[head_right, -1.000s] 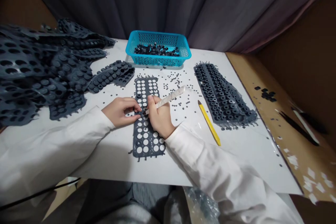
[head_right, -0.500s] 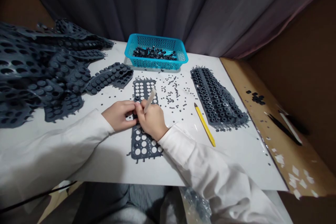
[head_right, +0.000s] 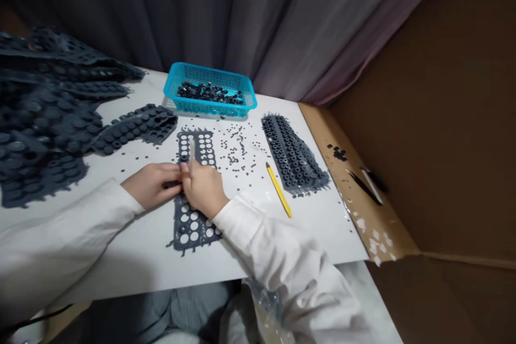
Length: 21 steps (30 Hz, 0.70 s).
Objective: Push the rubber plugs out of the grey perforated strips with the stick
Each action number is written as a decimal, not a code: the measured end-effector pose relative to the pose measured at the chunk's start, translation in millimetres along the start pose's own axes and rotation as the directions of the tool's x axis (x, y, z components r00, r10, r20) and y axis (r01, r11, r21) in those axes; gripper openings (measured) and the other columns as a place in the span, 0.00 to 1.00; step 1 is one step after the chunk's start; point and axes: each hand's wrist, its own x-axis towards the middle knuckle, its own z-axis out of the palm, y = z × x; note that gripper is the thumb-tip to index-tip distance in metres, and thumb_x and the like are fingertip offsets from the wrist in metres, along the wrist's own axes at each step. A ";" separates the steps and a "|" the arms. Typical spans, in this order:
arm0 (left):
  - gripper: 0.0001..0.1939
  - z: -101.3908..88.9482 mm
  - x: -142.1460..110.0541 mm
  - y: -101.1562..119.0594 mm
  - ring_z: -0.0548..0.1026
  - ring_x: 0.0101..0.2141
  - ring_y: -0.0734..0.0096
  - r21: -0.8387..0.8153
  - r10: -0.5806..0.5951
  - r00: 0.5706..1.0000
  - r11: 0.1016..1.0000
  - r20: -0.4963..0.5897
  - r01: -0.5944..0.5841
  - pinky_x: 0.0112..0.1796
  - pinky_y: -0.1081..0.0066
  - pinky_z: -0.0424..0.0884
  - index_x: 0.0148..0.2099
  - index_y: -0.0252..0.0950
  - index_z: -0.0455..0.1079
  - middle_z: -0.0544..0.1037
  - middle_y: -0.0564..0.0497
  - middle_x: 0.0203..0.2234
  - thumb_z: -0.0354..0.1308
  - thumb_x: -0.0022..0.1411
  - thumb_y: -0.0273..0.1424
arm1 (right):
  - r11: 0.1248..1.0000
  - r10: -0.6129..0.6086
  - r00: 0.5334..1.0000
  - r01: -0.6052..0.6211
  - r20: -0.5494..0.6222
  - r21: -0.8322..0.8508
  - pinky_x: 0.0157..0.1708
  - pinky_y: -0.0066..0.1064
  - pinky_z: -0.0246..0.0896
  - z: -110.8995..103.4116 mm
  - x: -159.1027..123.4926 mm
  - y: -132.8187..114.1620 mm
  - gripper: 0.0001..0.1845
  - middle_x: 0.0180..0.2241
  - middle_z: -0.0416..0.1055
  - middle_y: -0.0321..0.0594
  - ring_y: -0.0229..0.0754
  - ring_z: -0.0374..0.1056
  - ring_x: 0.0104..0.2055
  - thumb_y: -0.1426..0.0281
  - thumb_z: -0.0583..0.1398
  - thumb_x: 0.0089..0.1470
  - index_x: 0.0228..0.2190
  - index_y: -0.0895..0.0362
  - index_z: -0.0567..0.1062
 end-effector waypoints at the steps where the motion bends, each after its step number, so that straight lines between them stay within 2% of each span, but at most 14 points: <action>1: 0.11 0.2 0.2 -0.4 0.74 0.37 0.63 0.010 -0.001 1.000 1.000 0.001 0.001 0.40 0.67 0.69 0.33 0.34 0.73 0.77 0.46 0.33 0.49 0.55 0.26 | 0.999 0.006 1.000 -0.006 0.008 -0.033 0.25 0.29 0.48 -0.7 0.9 -1.2 0.19 0.23 0.69 0.40 0.41 0.64 0.24 0.62 0.42 0.62 0.31 0.56 0.68; 4: 0.10 0.9 1.4 0.2 0.75 0.36 0.62 0.029 -0.042 0.999 0.999 0.005 0.042 0.39 0.67 0.70 0.32 0.33 0.73 0.77 0.45 0.33 0.50 0.53 0.28 | 0.996 0.020 1.000 -0.019 0.011 -0.092 0.25 0.29 0.47 -1.8 2.5 -3.2 0.19 0.24 0.70 0.39 0.42 0.65 0.24 0.62 0.42 0.62 0.33 0.55 0.69; 9: 0.10 -1.6 4.9 3.1 0.74 0.31 0.65 0.039 -0.077 0.997 0.996 0.024 0.076 0.33 0.69 0.69 0.30 0.32 0.72 0.76 0.46 0.28 0.51 0.52 0.31 | 0.997 0.008 1.000 -0.010 -0.020 -0.080 0.26 0.28 0.49 0.2 2.6 -0.2 0.19 0.24 0.71 0.39 0.41 0.66 0.26 0.62 0.43 0.62 0.33 0.55 0.69; 13: 0.09 -4.9 6.3 1.6 0.71 0.25 0.71 -0.044 -0.065 0.998 0.997 0.005 0.066 0.29 0.74 0.65 0.26 0.33 0.72 0.75 0.49 0.23 0.52 0.52 0.29 | 0.997 0.032 0.999 -0.033 -0.021 -0.063 0.26 0.28 0.48 1.9 2.8 2.1 0.18 0.23 0.70 0.39 0.40 0.66 0.26 0.63 0.43 0.62 0.32 0.56 0.69; 21: 0.07 -0.1 4.3 -5.5 0.69 0.23 0.76 -0.158 -0.116 0.992 0.982 -0.050 0.107 0.27 0.77 0.62 0.24 0.32 0.73 0.74 0.52 0.20 0.55 0.51 0.27 | 0.994 0.024 0.999 -0.027 -0.030 -0.109 0.25 0.29 0.46 3.6 -0.5 -1.9 0.19 0.23 0.70 0.38 0.40 0.65 0.25 0.64 0.41 0.62 0.33 0.56 0.68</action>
